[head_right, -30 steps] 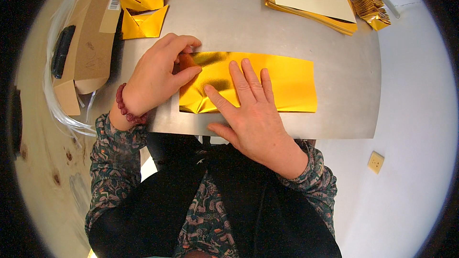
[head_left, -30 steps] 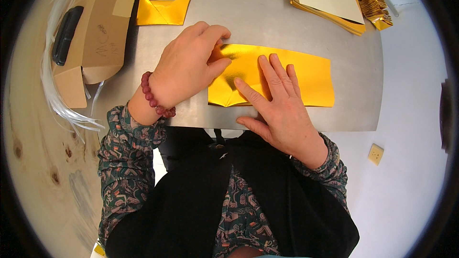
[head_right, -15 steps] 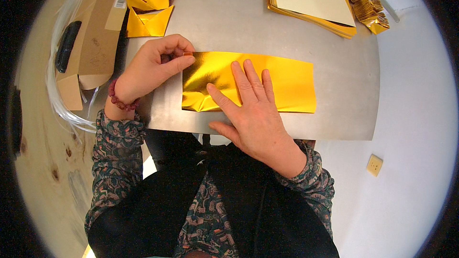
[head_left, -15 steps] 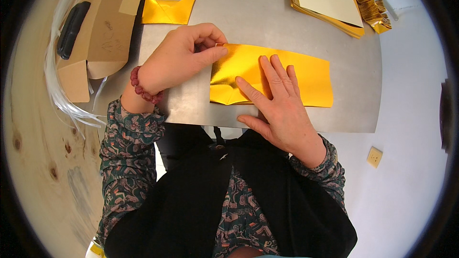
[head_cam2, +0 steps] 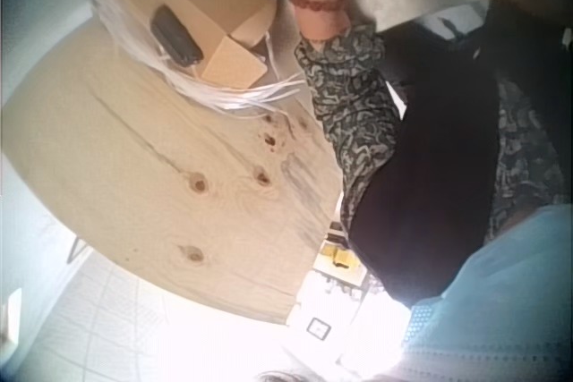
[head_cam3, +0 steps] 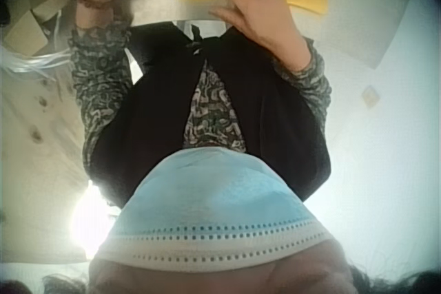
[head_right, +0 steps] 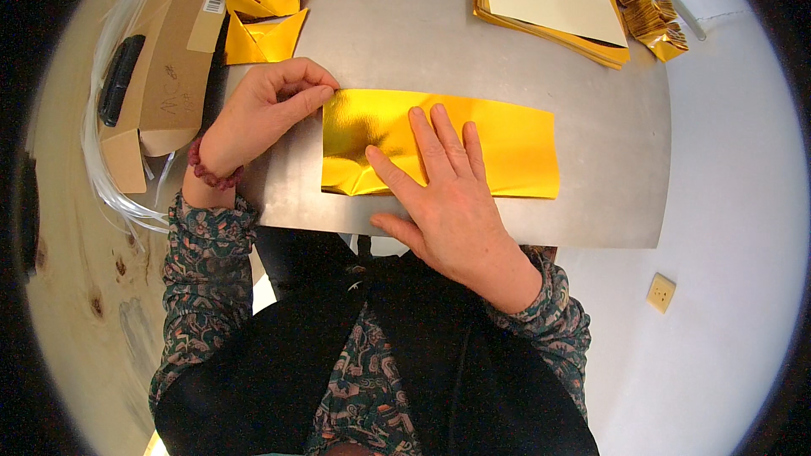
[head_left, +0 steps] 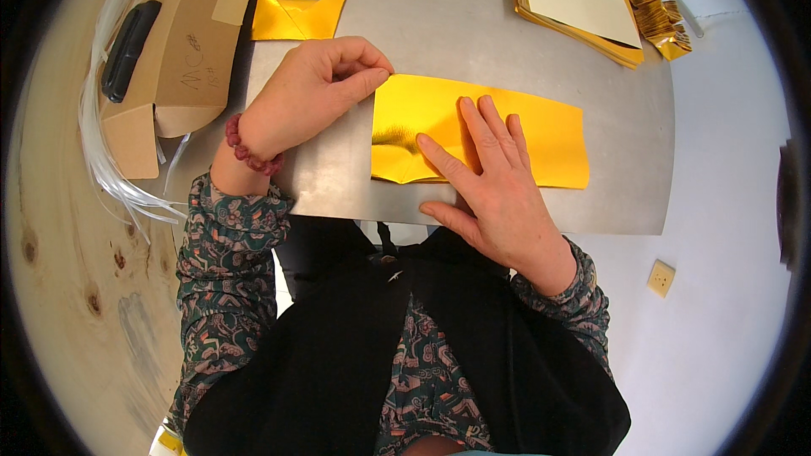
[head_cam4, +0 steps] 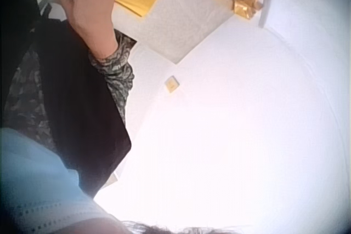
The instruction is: The person folds a single sheet of yellow paper by hand on a metal table, making multiple creases and shaping it into a compact folded form. The hands manipulate the paper directly without tools, and the finished folded piece is held at the end.
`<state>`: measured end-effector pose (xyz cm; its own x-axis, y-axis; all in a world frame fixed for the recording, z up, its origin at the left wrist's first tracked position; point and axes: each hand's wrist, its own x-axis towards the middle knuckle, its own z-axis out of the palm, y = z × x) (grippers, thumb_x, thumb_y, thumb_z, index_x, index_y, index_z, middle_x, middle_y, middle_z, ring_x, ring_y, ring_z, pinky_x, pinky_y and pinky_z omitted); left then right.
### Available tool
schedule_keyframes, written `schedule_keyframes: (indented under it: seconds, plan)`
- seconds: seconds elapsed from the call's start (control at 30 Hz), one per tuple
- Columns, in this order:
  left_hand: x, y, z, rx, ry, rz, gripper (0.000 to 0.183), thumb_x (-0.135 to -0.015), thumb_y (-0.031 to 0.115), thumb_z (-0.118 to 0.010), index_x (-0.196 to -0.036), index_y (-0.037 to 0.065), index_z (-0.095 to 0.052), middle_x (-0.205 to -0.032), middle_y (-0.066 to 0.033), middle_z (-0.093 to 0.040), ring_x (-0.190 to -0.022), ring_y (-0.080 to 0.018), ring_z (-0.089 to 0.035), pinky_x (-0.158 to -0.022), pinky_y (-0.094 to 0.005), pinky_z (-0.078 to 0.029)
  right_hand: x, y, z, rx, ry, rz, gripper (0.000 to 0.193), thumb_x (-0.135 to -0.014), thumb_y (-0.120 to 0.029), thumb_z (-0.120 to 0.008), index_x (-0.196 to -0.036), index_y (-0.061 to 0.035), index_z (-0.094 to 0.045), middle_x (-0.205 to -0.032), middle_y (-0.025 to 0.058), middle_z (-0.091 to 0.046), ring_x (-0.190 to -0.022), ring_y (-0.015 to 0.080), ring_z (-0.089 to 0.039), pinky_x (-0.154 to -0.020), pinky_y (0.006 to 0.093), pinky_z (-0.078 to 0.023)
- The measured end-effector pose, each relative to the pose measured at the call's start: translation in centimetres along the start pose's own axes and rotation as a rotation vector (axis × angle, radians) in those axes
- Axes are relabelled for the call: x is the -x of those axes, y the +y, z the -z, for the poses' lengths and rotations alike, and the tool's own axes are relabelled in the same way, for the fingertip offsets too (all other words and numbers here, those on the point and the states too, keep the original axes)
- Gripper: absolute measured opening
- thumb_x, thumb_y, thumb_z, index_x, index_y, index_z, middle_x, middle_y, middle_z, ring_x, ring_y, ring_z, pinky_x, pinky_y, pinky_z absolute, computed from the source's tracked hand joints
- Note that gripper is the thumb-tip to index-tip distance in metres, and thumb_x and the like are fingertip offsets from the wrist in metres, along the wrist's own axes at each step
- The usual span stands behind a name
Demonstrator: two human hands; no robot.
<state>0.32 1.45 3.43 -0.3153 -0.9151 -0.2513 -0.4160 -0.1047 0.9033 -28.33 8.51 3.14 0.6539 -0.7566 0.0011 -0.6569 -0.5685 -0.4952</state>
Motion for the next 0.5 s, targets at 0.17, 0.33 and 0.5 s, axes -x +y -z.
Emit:
schedule_keyframes:
  seconds: [0.17,0.33,0.5]
  plan:
    - [0.2,0.1,-1.0,-0.187,0.129,-0.087,0.015,-0.103,0.013,-0.07,-0.111,0.002,-0.075,-0.093,-0.0081,-0.078,-0.085,-0.0155,-0.074,-0.078,-0.0274,-0.058,0.0,0.1,0.0,0.011,0.013,0.007,0.07,-0.094,-0.043,-0.081,-0.157,-0.0195,-0.059,-0.168,0.0337,-0.036,-0.159,0.0539,-0.029,-0.13,0.0664,-0.022]
    - [0.7,0.1,-2.3,-0.463,0.255,-0.222,0.012,-0.1,0.013,-0.073,-0.11,0.007,-0.076,-0.096,-0.0095,-0.076,-0.087,-0.0244,-0.074,-0.078,-0.0323,-0.06,-0.1,0.3,-0.5,0.03,0.038,0.023,0.069,-0.095,-0.043,-0.08,-0.156,-0.0195,-0.06,-0.167,0.0337,-0.037,-0.159,0.0543,-0.03,-0.129,0.0667,-0.024]
    - [0.4,-0.4,-3.1,-0.762,0.351,-0.494,0.009,-0.099,0.014,-0.075,-0.108,0.01,-0.077,-0.109,-0.0074,-0.074,-0.101,-0.0281,-0.07,-0.085,-0.036,-0.062,-0.2,0.8,-1.1,0.045,0.093,0.044,0.067,-0.096,-0.045,-0.079,-0.155,-0.0196,-0.061,-0.167,0.034,-0.038,-0.158,0.0545,-0.031,-0.129,0.0666,-0.024]
